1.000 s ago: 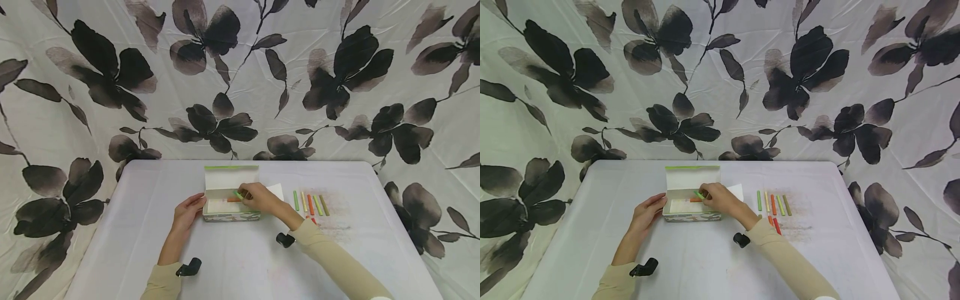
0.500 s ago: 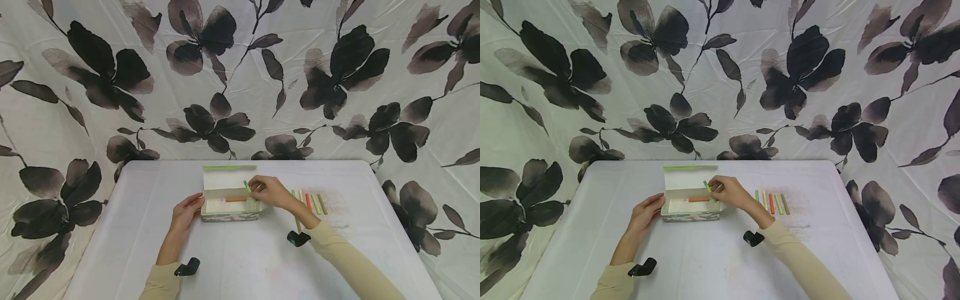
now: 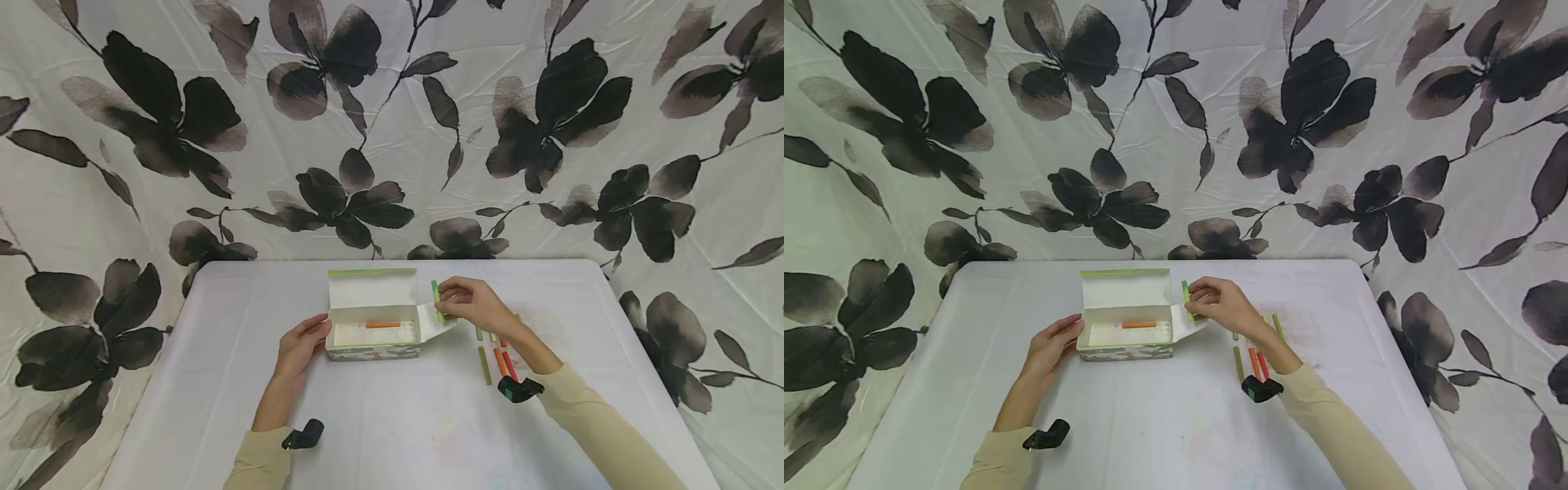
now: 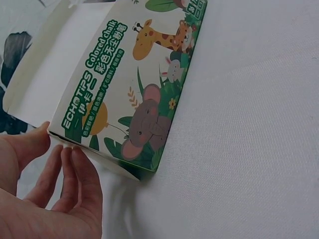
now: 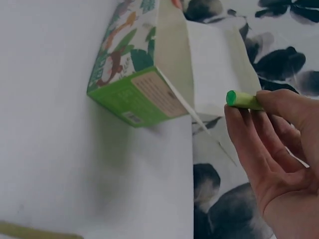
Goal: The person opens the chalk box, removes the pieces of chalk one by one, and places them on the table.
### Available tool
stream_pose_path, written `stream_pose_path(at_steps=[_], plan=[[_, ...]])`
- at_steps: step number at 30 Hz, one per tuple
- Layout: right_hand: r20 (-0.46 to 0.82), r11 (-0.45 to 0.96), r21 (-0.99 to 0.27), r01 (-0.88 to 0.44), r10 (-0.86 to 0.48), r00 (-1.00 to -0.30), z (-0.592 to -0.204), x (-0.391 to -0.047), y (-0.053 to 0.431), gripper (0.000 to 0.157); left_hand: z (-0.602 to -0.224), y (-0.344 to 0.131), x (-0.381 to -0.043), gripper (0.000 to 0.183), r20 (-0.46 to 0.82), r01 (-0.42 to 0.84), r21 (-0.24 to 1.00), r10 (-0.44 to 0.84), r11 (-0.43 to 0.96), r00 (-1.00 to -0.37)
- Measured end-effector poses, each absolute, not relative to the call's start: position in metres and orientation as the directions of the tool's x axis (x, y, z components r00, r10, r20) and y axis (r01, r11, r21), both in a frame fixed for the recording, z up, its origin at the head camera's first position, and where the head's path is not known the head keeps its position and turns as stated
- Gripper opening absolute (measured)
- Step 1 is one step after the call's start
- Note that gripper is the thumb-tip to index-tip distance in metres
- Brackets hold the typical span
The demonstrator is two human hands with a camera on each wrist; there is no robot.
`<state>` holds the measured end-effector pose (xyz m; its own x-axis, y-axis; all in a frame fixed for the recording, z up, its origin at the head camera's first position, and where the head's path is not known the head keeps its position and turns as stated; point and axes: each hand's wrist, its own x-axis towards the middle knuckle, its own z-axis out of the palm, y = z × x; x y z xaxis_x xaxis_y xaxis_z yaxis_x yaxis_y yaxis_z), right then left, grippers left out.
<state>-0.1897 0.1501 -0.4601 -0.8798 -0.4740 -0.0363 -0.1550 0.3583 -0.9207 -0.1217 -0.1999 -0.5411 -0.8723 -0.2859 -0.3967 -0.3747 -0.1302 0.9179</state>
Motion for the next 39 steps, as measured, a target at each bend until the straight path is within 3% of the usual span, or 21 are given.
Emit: stream_pose_path(at_steps=[13,39], plan=[[-0.091,0.299,-0.953,-0.040,-0.412,-0.906,-0.469,-0.178,0.199,0.043,-0.539,-0.200,-0.122,0.046,-0.403,-0.382,0.915,-0.285,-0.126,-0.870],[-0.178,0.430,-0.902,0.041,-0.285,-0.942,-0.520,-0.142,0.272,0.043,-0.539,-0.201,-0.123,0.047,-0.416,-0.393,0.909,-0.273,-0.136,-0.868]])
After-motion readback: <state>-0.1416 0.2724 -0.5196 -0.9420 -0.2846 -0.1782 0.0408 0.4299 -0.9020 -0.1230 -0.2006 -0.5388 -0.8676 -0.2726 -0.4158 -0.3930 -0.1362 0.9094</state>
